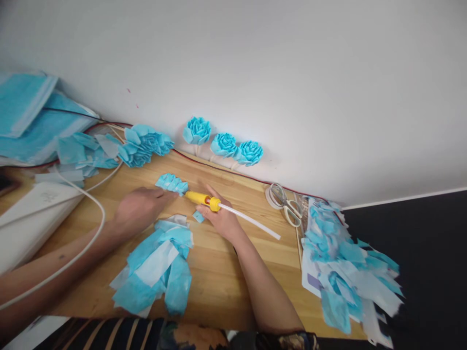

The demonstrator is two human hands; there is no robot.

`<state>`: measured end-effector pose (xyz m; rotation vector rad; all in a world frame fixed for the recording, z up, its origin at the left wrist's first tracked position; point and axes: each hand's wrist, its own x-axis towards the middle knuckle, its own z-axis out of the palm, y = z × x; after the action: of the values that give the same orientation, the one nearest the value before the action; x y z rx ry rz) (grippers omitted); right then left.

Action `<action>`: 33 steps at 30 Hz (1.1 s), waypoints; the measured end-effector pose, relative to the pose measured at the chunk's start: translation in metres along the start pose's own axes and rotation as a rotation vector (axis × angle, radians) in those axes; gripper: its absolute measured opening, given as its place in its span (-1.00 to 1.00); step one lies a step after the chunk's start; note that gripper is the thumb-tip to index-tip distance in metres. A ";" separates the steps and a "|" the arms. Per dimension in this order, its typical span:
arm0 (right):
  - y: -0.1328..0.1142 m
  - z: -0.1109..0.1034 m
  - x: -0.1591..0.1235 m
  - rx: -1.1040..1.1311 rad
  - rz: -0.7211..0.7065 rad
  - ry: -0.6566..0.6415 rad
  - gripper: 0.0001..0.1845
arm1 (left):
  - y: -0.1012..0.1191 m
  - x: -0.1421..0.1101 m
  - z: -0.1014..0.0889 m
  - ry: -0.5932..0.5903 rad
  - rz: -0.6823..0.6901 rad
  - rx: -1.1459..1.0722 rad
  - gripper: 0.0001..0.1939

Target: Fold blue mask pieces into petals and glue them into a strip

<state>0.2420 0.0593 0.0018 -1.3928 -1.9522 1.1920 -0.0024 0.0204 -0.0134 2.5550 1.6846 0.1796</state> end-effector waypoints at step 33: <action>-0.001 -0.008 0.005 -0.635 -0.202 -0.013 -0.17 | 0.001 0.001 -0.001 -0.023 -0.013 -0.030 -0.61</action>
<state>0.2456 0.0670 0.0057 -1.4120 -2.5367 0.4993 -0.0008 0.0208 -0.0121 2.5139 1.6777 0.1729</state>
